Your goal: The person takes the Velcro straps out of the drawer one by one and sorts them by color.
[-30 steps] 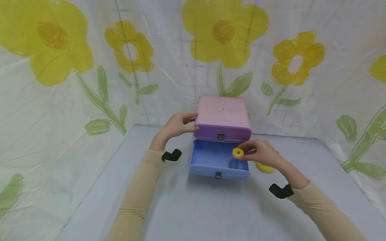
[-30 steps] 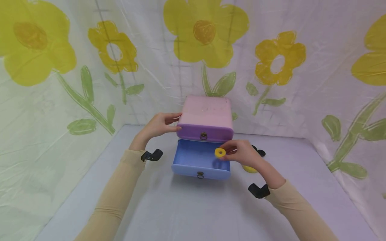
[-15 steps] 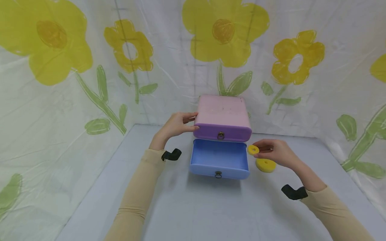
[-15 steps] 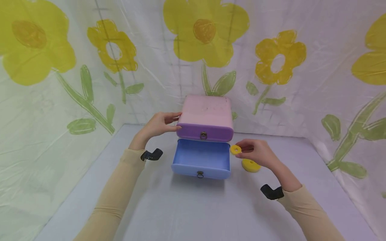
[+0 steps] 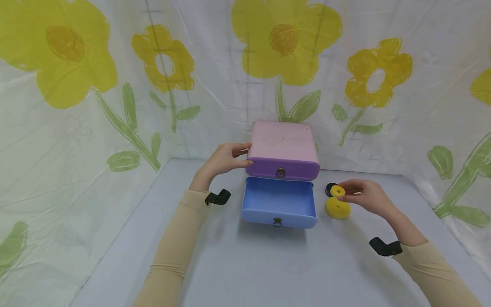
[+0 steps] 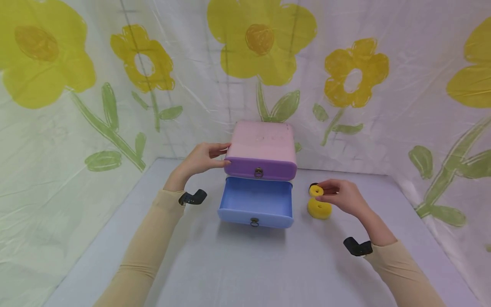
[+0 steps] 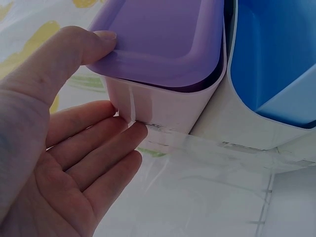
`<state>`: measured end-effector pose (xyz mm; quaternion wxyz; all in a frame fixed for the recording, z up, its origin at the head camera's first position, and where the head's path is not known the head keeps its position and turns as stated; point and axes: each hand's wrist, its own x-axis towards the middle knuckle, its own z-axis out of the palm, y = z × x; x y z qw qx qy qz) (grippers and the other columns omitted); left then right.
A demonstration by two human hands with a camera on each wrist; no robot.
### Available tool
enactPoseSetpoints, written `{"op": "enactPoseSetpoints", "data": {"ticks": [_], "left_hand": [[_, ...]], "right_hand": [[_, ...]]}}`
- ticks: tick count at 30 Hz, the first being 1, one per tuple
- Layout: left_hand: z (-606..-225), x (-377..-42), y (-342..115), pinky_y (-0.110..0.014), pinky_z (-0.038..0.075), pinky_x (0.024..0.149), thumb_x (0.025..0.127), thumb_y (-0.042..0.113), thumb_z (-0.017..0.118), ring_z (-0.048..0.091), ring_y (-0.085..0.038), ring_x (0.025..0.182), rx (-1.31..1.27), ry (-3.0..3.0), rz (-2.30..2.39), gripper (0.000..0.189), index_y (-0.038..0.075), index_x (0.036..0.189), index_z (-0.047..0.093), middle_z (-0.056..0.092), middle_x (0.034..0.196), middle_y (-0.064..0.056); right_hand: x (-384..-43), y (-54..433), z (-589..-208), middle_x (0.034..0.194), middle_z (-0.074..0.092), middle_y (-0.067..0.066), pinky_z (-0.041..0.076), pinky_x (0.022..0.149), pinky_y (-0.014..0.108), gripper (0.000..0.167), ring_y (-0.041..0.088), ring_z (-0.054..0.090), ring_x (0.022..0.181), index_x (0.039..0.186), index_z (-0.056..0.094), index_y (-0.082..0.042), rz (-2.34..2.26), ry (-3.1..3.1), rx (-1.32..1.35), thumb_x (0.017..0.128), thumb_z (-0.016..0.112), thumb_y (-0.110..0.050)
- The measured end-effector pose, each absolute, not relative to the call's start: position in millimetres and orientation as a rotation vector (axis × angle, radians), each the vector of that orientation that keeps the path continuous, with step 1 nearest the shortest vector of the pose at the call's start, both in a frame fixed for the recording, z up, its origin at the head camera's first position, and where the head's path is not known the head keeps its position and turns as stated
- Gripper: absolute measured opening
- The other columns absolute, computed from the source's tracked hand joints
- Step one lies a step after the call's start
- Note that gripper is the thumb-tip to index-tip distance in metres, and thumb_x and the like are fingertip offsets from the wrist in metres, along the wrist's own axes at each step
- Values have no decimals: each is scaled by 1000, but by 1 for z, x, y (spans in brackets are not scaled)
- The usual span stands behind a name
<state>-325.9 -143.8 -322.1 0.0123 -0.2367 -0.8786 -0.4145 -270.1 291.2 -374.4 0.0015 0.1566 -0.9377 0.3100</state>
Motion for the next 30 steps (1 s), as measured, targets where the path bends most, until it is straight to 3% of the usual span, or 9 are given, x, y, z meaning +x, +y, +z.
{"op": "enactPoseSetpoints", "data": {"ticks": [4, 14, 30], "left_hand": [[-322, -326, -143, -37, 47, 99, 78, 36, 78, 54, -19, 125, -747, -2735, -1294, 71, 17, 140, 48, 50, 142, -2], [-322, -325, -144, -36, 48, 99, 79, 36, 77, 54, -20, 125, -734, -2743, -1287, 69, 19, 140, 49, 50, 141, -3], [-324, -326, -143, -37, 47, 100, 79, 36, 77, 54, -19, 125, -737, -2733, -1305, 70, 19, 140, 49, 51, 141, -2]], "right_hand": [[-271, 300, -381, 113, 67, 17, 57, 79, 36, 52, 32, 65, 101, 119, 63, -3, 950, -2954, 455, 83, 73, -38], [-273, 322, -401, 115, 66, 20, 55, 82, 45, 55, 34, 64, 101, 122, 61, 0, 945, -2990, 379, 84, 71, -40], [-280, 345, -430, 117, 64, 24, 52, 85, 50, 63, 38, 61, 106, 125, 58, 4, 962, -3047, 214, 83, 71, -42]]}}
